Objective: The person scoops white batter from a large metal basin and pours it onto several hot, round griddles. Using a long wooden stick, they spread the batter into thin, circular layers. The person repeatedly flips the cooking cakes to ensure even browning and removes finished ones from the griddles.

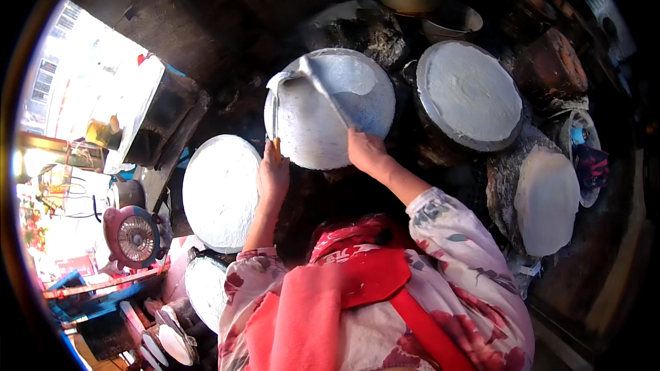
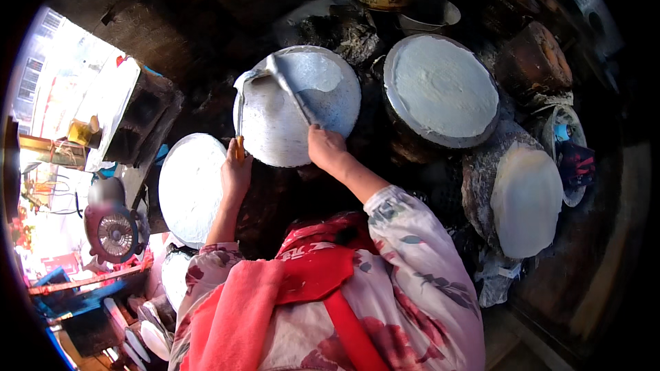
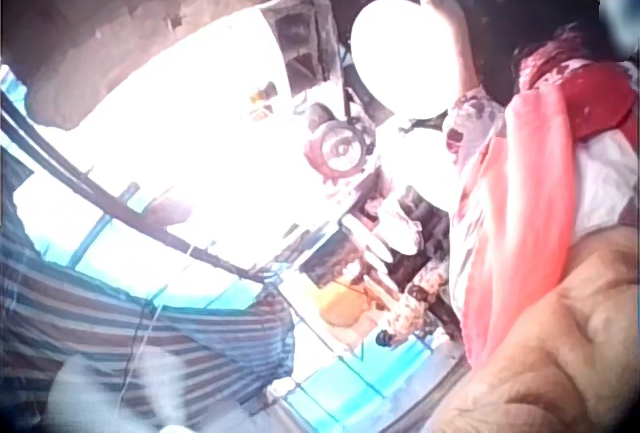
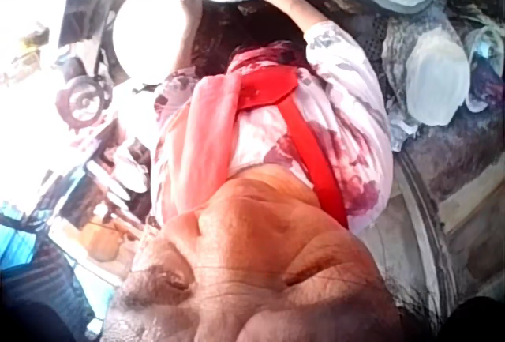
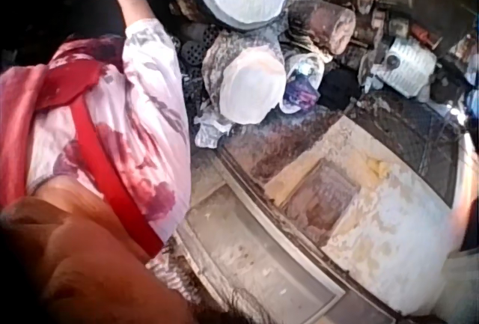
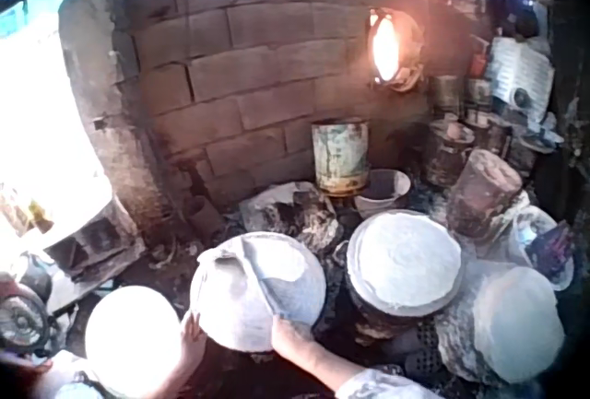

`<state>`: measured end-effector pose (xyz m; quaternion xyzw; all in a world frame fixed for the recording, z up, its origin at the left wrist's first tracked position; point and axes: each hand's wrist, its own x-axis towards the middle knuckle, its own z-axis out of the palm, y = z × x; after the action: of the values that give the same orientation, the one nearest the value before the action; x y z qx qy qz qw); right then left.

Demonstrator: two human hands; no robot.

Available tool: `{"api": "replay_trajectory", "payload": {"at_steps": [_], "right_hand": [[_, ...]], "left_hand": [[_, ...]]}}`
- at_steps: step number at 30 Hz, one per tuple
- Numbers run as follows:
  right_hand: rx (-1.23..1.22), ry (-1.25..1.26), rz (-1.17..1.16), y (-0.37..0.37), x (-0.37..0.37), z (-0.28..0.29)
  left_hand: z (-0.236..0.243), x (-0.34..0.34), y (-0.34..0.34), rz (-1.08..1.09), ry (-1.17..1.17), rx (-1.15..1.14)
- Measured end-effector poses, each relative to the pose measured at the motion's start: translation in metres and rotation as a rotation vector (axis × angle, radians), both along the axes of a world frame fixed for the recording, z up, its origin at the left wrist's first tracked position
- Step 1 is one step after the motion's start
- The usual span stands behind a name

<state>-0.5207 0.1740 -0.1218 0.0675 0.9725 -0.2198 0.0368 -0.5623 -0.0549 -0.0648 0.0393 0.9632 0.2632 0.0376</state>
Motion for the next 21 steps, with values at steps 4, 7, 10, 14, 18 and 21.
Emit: {"api": "replay_trajectory", "payload": {"at_steps": [4,7,10,14,18,21], "right_hand": [[-0.033,-0.029,0.022,0.027,-0.009,0.044],[0.025,0.003,-0.069,0.059,-0.015,0.024],[0.108,0.054,0.159,0.024,-0.017,0.012],[0.071,-0.043,0.214,0.04,-0.027,0.038],[0.064,0.012,0.137,0.086,-0.064,0.017],[0.091,-0.088,0.396,0.063,-0.048,0.03]], "left_hand": [[-0.003,0.021,-0.03,0.03,0.053,0.031],[0.0,0.035,-0.043,0.041,0.038,0.035],[0.014,0.044,-0.033,0.063,-0.056,0.046],[0.011,0.068,-0.053,0.158,-0.126,0.189],[0.024,0.081,-0.057,0.23,-0.168,0.241],[0.021,0.084,-0.059,0.28,-0.229,0.37]]}}
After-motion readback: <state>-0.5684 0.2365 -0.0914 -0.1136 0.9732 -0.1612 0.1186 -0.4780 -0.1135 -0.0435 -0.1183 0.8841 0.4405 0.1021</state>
